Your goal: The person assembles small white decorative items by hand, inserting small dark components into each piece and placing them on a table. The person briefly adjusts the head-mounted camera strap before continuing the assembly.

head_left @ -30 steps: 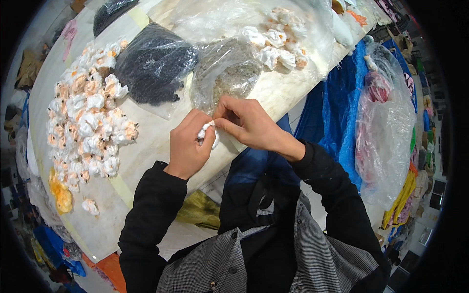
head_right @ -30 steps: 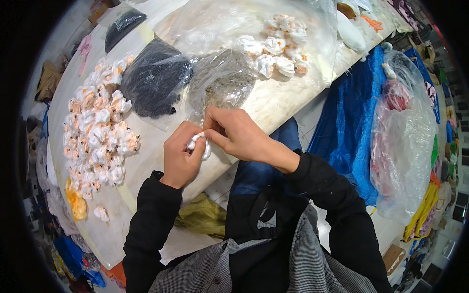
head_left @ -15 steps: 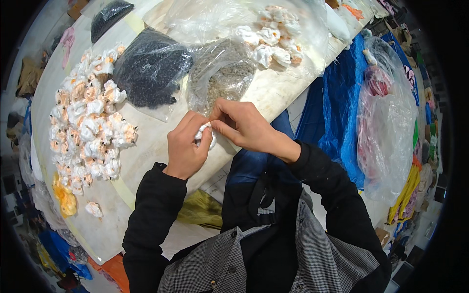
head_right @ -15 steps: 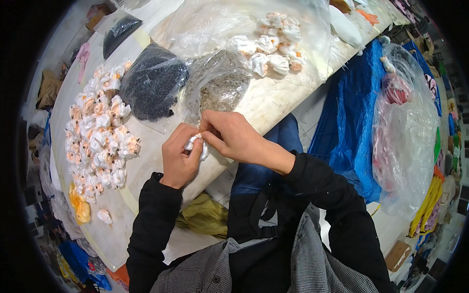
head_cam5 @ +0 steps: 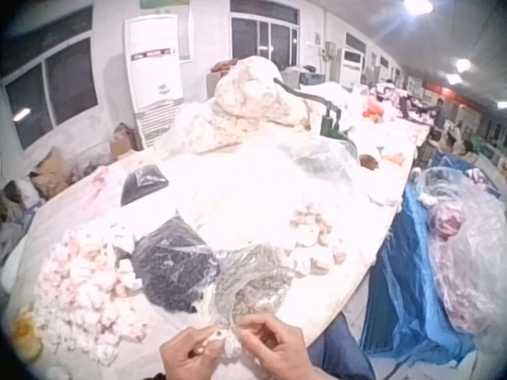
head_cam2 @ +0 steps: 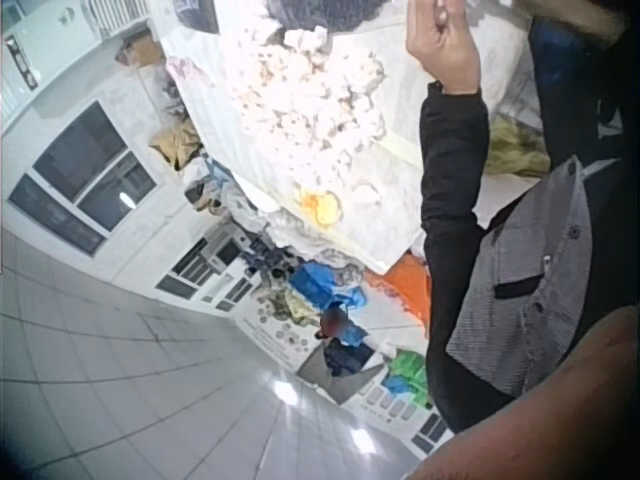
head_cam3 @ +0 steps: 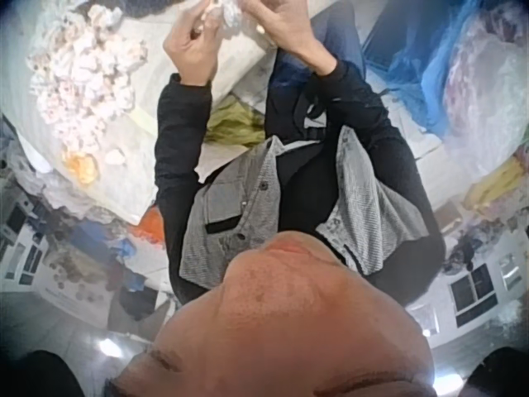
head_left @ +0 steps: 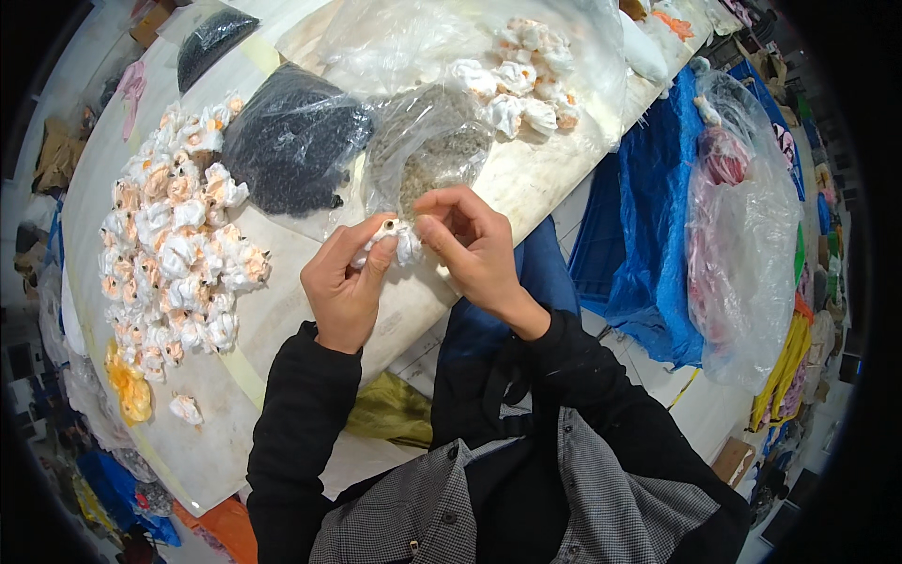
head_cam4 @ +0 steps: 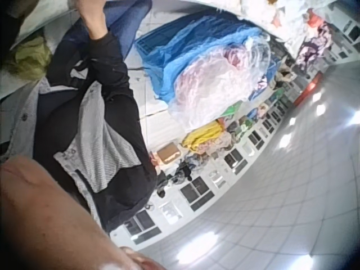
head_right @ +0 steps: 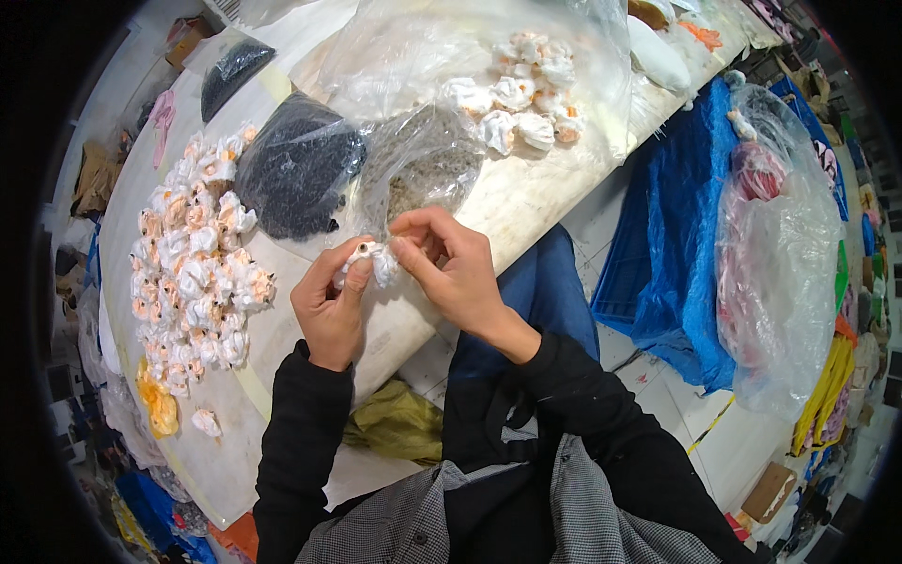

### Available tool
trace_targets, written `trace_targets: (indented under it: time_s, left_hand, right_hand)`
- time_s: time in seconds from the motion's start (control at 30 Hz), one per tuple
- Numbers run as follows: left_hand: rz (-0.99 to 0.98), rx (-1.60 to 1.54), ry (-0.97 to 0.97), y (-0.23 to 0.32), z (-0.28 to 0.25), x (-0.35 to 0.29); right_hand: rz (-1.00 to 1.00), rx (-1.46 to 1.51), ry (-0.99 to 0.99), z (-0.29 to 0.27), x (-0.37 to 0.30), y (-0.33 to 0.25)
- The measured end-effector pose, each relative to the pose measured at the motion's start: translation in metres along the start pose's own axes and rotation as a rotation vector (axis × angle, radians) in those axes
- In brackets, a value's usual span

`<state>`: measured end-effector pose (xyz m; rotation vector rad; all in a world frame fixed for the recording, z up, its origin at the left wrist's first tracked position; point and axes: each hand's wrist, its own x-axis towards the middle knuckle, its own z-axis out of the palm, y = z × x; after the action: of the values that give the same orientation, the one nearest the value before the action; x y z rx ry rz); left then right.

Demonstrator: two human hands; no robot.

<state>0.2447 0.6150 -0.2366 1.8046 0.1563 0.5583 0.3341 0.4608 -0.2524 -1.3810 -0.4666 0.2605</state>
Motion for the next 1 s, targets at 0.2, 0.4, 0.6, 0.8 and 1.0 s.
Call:
trace_targets:
  time_s: [0.2, 0.4, 0.6, 0.8, 1.0]
  left_hand:
    - [-0.118, -0.235, -0.06, 0.002, 0.0, -0.002]
    - [-0.203, -0.386, -0.019, -0.002, 0.002, -0.002]
    - [-0.229, -0.402, -0.018, -0.005, 0.001, -0.002]
    - [-0.224, -0.433, -0.015, 0.0, 0.004, 0.003]
    - [-0.248, -0.202, -0.073, 0.002, 0.004, 0.001]
  right_hand:
    - [-0.056, -0.096, -0.077, -0.003, 0.0, -0.004]
    - [-0.16, -0.133, -0.101, -0.006, 0.0, -0.005]
    - [-0.179, -0.266, -0.115, -0.006, 0.0, -0.005]
    - [-0.196, -0.323, -0.086, -0.002, -0.001, -0.01]
    - [-0.175, -0.321, -0.092, -0.001, 0.001, -0.013]
